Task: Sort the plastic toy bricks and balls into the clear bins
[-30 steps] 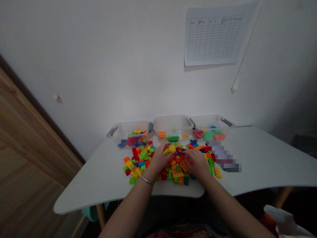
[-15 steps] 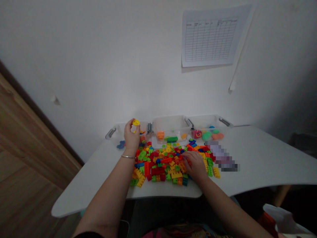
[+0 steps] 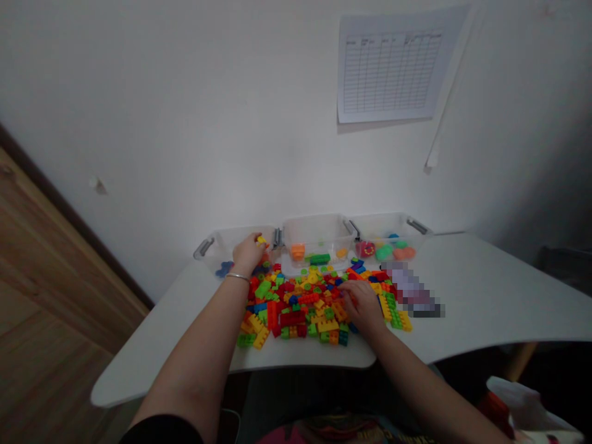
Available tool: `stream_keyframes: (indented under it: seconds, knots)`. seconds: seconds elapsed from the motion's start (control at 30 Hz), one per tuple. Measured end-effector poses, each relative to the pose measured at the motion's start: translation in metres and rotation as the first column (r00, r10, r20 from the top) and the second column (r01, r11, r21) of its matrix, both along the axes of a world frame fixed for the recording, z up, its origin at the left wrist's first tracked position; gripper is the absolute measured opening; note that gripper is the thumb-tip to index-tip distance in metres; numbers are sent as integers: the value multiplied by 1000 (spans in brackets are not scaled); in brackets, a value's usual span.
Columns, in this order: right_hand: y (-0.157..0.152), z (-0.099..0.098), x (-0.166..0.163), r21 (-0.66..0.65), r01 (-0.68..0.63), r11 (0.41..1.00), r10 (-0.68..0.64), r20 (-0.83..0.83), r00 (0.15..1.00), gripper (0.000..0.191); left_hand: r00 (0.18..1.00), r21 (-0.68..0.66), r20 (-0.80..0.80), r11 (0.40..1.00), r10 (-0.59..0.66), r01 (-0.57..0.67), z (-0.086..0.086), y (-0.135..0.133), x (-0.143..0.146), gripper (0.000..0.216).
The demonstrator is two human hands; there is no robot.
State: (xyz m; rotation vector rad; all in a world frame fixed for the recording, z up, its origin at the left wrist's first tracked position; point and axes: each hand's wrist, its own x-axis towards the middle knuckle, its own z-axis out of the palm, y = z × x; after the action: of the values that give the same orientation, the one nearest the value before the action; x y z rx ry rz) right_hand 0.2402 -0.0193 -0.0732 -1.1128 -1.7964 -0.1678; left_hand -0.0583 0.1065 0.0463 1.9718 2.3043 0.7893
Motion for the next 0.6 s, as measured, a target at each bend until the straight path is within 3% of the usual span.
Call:
stream_keyframes:
  seconds: [0.33,0.6]
  knots:
    - [2,-1,1,8,-26,1000,26,-2,1000,15,994,3,-108,999,34,-34,-4,2,4,49]
    - [1,-1,1,70,-28,997,28,-1,1000,16,996,106,-38,992,79,-75,-10,1,10,43]
